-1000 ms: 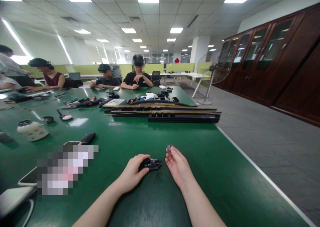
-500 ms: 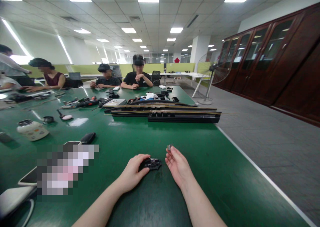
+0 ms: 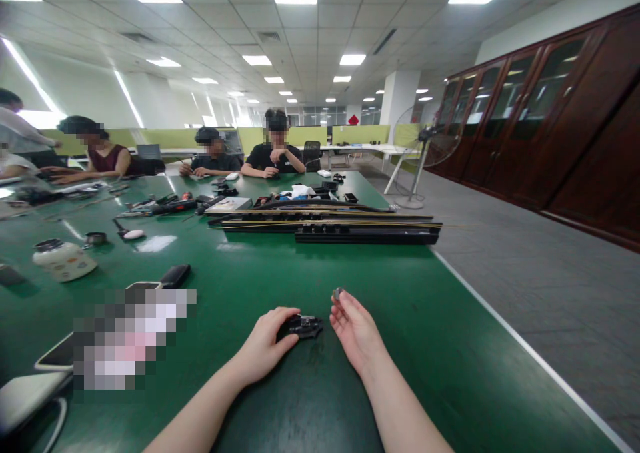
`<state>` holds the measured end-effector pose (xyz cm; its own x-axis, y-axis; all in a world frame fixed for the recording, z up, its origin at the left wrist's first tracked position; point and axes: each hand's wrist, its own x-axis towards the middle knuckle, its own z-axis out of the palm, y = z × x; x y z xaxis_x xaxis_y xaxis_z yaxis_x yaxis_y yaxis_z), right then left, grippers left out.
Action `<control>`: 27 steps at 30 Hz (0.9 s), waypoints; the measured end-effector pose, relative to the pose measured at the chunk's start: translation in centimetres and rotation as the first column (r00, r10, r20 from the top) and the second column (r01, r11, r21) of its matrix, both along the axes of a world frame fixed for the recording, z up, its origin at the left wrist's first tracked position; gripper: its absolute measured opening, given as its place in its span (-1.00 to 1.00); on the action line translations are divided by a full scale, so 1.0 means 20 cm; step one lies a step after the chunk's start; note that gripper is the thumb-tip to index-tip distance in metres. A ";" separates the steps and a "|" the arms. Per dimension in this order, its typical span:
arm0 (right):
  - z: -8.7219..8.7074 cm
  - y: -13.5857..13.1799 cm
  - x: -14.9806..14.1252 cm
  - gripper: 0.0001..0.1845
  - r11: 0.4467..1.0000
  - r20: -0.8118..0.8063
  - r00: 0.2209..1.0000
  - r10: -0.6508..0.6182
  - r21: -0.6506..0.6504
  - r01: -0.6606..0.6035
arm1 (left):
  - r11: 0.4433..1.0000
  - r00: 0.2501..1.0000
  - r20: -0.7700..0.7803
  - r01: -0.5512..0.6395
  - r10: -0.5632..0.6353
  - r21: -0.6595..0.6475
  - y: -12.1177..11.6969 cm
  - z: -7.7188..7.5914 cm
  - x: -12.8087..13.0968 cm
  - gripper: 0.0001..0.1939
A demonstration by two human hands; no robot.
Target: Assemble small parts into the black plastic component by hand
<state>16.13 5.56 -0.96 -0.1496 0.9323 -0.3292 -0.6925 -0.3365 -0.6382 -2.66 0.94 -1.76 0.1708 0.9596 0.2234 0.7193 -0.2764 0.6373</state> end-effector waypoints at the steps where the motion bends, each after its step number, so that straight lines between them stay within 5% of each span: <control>1: 0.00 0.00 0.00 -0.75 1.000 0.008 1.000 0.002 0.005 -0.002 | 1.000 1.000 0.001 0.001 -0.001 -0.001 0.00 0.00 0.00 -0.62; 11: 0.01 -0.01 -0.02 -0.64 0.990 0.224 0.975 -0.011 0.142 -0.022 | 1.000 1.000 -0.001 0.005 -0.005 0.000 0.01 -0.01 0.00 -0.61; 19: 0.01 -0.04 -0.04 -0.62 0.892 0.596 0.802 -0.041 0.383 -0.239 | 1.000 1.000 -0.014 0.004 -0.004 -0.007 0.00 0.00 0.00 -0.62; 22: 0.00 -0.06 -0.04 -0.72 0.810 0.767 0.636 -0.082 0.422 -0.406 | 1.000 1.000 -0.012 -0.001 0.000 -0.006 0.00 0.00 0.00 -0.62; 25: 0.01 -0.08 -0.04 -0.83 0.652 0.899 0.368 -0.239 0.429 -0.626 | 1.000 1.000 -0.005 0.004 -0.004 0.008 0.01 -0.02 0.00 -0.63; 27: 0.02 -0.09 -0.05 -0.83 0.590 0.911 0.257 -0.322 0.405 -0.699 | 1.000 1.000 0.003 0.005 -0.005 0.020 0.01 -0.03 -0.01 -0.63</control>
<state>15.17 3.72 -0.65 -0.4703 0.8417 0.2653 0.4834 0.4972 -0.7204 -2.78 1.18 -2.43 0.1753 0.9540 0.2433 0.7161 -0.2931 0.6335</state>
